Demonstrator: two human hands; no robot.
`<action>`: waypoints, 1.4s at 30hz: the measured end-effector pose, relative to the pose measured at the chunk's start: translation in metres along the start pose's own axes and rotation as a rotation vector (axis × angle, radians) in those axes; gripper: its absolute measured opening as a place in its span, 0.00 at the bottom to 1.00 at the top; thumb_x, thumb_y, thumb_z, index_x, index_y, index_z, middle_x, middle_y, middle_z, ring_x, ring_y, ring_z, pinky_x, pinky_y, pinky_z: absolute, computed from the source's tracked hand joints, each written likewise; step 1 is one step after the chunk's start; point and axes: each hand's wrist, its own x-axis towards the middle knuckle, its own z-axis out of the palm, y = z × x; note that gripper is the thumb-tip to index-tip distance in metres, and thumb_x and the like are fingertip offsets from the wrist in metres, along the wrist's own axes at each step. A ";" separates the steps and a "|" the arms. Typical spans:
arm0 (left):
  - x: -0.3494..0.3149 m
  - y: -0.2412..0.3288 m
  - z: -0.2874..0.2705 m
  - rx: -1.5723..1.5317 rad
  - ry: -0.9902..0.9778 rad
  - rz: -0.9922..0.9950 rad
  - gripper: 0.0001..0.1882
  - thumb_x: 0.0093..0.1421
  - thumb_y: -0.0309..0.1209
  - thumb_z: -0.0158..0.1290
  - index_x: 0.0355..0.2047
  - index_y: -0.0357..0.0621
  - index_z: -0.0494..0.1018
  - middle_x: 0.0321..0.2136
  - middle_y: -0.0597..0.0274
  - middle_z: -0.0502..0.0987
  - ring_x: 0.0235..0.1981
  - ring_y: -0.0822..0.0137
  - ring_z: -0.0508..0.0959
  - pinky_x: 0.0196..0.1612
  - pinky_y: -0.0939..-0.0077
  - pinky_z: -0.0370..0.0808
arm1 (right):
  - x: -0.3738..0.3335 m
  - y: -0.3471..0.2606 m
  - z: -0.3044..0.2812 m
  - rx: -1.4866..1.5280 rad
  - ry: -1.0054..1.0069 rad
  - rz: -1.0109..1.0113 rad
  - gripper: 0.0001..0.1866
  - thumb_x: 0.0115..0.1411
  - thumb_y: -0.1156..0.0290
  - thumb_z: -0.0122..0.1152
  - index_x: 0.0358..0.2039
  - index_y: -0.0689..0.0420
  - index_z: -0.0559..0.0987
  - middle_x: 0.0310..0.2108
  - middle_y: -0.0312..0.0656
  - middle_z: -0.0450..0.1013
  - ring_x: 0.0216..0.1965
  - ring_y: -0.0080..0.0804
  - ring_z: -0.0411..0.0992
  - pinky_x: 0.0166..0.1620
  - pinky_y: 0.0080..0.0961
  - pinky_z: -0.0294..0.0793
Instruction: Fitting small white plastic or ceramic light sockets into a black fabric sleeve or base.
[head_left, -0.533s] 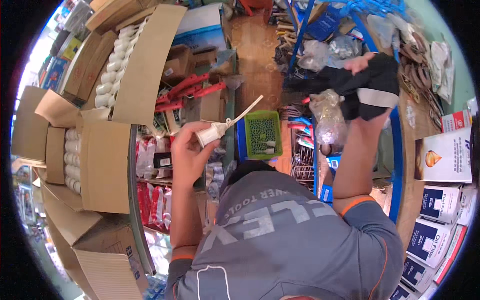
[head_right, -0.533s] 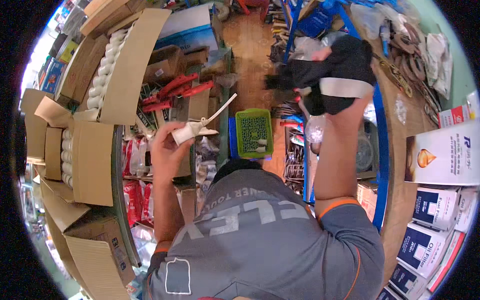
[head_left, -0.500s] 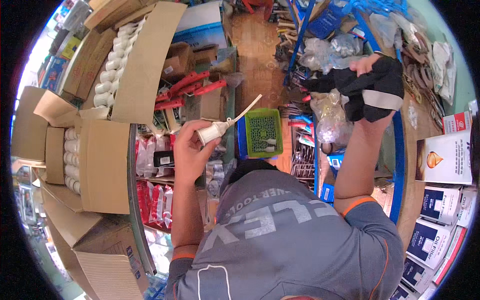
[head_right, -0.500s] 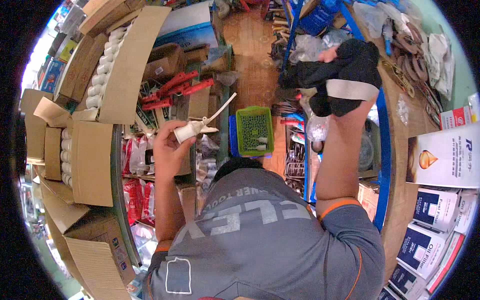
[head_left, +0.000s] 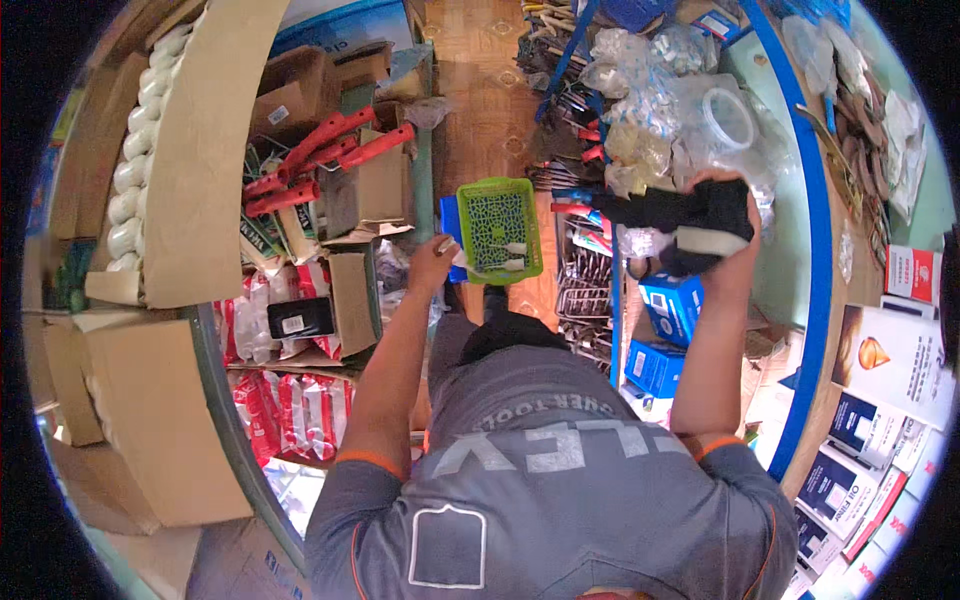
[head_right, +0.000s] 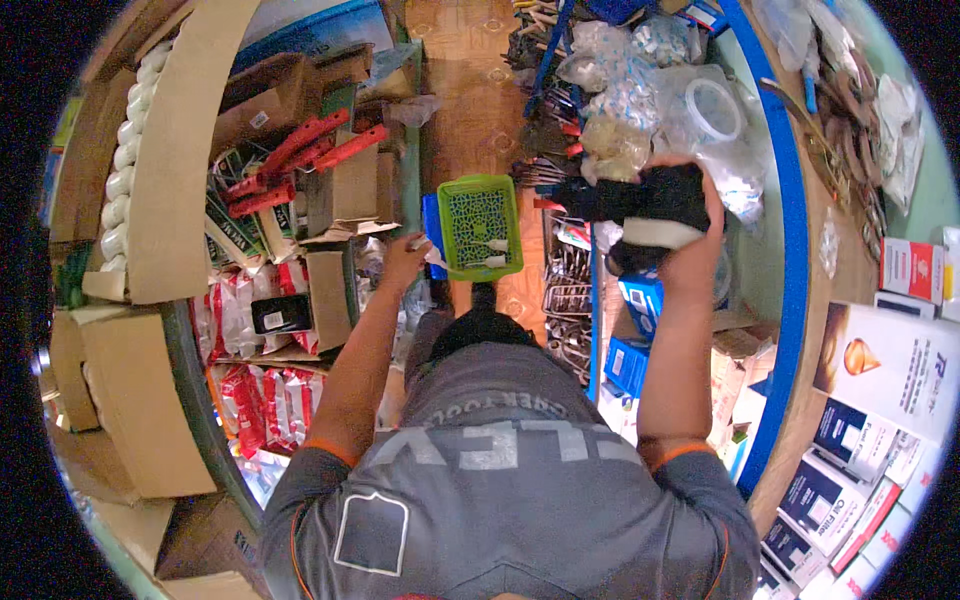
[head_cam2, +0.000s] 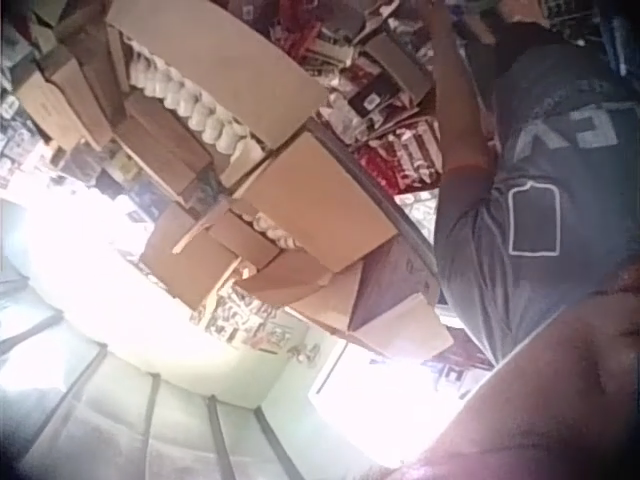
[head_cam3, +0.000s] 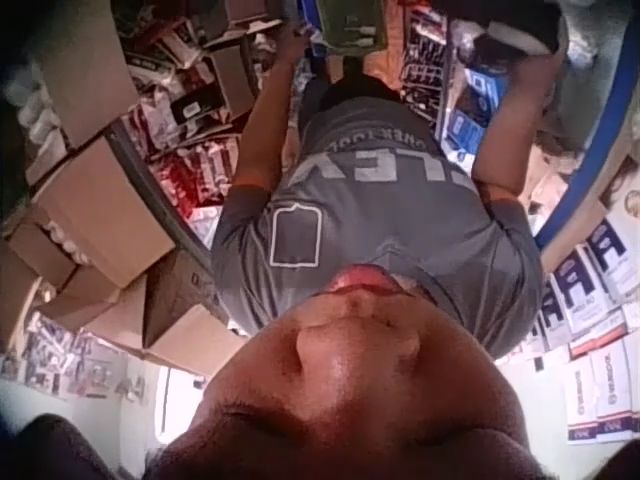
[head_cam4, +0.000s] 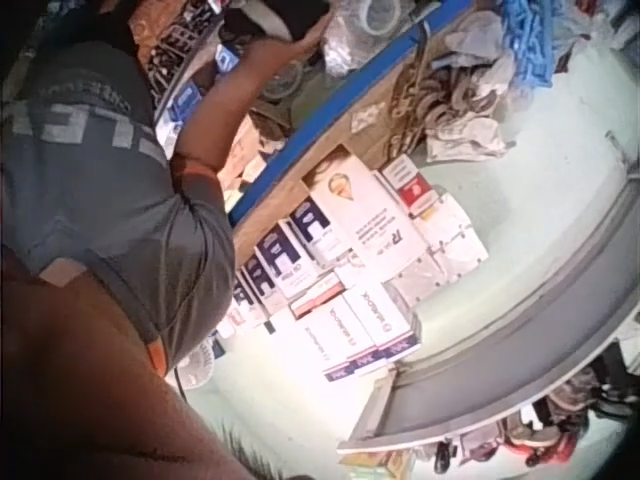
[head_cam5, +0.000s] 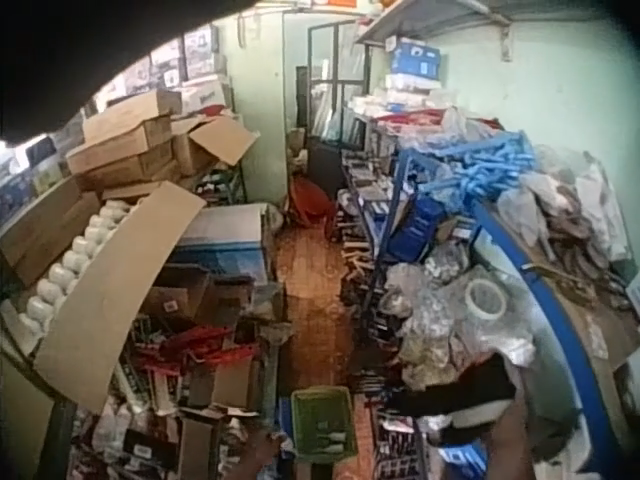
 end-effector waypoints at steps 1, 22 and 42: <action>0.013 -0.013 0.014 0.128 -0.061 0.054 0.24 0.57 0.41 0.61 0.50 0.40 0.76 0.34 0.49 0.81 0.36 0.56 0.82 0.43 0.64 0.77 | -0.005 0.002 -0.003 -0.003 0.039 0.021 0.15 0.70 0.61 0.41 0.42 0.58 0.73 0.41 0.46 0.73 0.41 0.37 0.73 0.48 0.35 0.74; 0.074 -0.025 0.147 0.581 -0.065 0.320 0.35 0.56 0.27 0.53 0.65 0.50 0.61 0.41 0.49 0.75 0.43 0.51 0.79 0.43 0.55 0.77 | -0.096 0.000 -0.045 -0.177 0.122 0.270 0.10 0.62 0.68 0.50 0.38 0.60 0.74 0.41 0.44 0.74 0.41 0.31 0.74 0.45 0.29 0.75; 0.074 -0.051 0.140 0.947 -0.319 0.357 0.15 0.57 0.31 0.52 0.43 0.38 0.78 0.51 0.48 0.72 0.55 0.49 0.72 0.54 0.58 0.72 | -0.089 0.039 -0.037 -0.563 0.082 0.384 0.13 0.63 0.65 0.48 0.41 0.59 0.75 0.39 0.41 0.74 0.40 0.28 0.73 0.44 0.25 0.74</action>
